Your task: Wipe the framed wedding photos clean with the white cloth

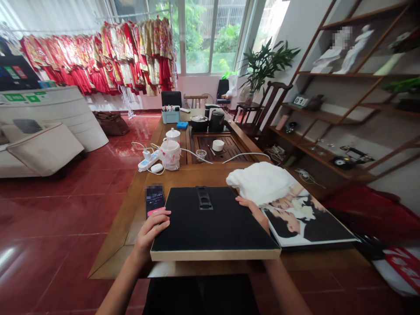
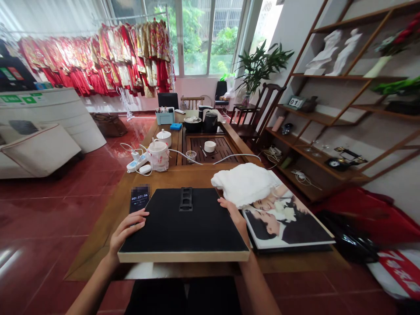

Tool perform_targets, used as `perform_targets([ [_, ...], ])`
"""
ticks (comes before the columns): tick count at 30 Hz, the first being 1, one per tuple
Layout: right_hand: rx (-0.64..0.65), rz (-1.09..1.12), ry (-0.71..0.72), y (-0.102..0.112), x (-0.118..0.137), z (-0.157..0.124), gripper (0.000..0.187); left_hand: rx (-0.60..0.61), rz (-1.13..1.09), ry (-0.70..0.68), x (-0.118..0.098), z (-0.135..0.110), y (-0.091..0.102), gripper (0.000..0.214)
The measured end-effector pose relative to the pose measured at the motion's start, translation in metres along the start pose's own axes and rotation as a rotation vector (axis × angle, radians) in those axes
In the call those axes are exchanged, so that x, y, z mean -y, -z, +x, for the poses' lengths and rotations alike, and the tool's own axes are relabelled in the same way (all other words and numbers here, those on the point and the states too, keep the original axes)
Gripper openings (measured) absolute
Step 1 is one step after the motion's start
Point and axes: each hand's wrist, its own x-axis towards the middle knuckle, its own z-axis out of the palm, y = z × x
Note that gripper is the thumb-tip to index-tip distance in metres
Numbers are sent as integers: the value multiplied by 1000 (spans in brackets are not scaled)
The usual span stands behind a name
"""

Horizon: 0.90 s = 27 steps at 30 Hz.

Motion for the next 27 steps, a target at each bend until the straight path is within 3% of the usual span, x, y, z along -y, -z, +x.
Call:
perform_targets([
  [7,-2,11,-23,-1,3,-1,29,37,35,-39,6,-4,1,32],
  [16,121,-55,8,10,-12,-8,33,75,119,-90,13,-7,2,31],
  [21,151,-143,20,29,20,-39,41,104,143,-118,17,-9,1,32],
  [24,185,-246,147,41,44,-57,48,115,145,-70,19,-13,0,30],
  [27,208,-342,333,50,51,-64,55,135,143,-28,22,-18,0,29],
])
